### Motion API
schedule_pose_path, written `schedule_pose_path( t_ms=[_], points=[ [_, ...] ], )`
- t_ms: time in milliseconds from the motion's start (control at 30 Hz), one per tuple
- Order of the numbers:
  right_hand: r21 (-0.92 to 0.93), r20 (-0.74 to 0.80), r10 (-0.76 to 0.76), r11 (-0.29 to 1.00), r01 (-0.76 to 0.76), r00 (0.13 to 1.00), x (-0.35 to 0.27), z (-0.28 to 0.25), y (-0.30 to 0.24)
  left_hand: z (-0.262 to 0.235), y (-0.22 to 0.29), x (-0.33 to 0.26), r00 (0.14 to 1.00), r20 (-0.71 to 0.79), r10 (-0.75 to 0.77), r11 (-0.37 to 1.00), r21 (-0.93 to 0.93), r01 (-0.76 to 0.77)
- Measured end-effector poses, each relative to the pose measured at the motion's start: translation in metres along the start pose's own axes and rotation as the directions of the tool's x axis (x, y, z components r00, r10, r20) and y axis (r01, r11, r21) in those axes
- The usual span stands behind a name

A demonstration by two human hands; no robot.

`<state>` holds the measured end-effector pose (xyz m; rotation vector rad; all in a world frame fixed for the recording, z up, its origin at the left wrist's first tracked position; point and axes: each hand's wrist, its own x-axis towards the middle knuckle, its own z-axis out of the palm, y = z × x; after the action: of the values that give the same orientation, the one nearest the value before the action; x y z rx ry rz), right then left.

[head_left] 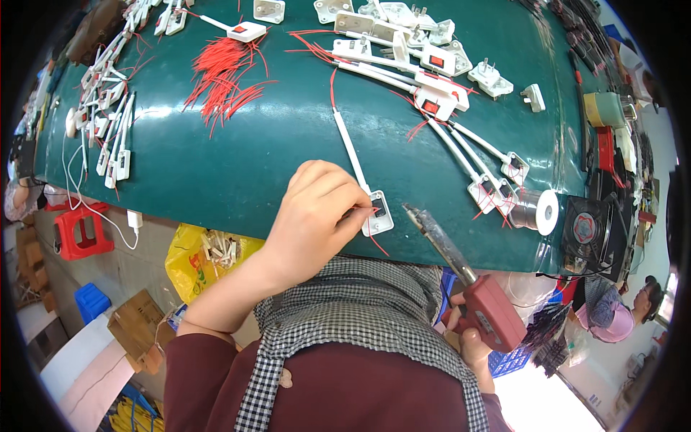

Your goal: The person solders wires onto small electrical switch components at a workbench. This is done using a soldering iron and solder wire.

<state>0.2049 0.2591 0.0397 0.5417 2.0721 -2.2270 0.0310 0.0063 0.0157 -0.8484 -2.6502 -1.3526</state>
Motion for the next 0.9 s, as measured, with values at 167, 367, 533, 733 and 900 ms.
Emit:
schedule_pose_path(
  t_ms=[167,367,533,733,900],
  points=[
    [-0.044,0.023,0.008,0.999,-0.007,1.000,-0.005,-0.009,0.008,0.022,-0.001,-0.007,0.999,-0.038,-0.028,0.998,-0.057,0.026],
    [-0.124,0.105,-0.095,0.986,0.108,0.990,-0.010,-0.019,0.023,0.025,0.000,-0.010,1.000,0.012,-0.013,1.000,0.001,0.013],
    [-0.223,0.187,-0.137,0.958,0.178,0.973,-0.010,-0.028,0.030,0.021,0.003,-0.010,0.997,0.065,-0.040,0.999,0.037,0.038],
    [-0.162,0.167,-0.110,0.977,0.138,0.980,-0.009,-0.023,0.026,0.023,0.003,-0.011,0.996,0.079,-0.047,0.998,0.044,0.044],
    [-0.208,0.191,-0.135,0.962,0.174,0.972,-0.010,-0.030,0.033,0.023,0.004,-0.010,0.996,0.084,-0.041,0.998,0.059,0.036]
  ],
)
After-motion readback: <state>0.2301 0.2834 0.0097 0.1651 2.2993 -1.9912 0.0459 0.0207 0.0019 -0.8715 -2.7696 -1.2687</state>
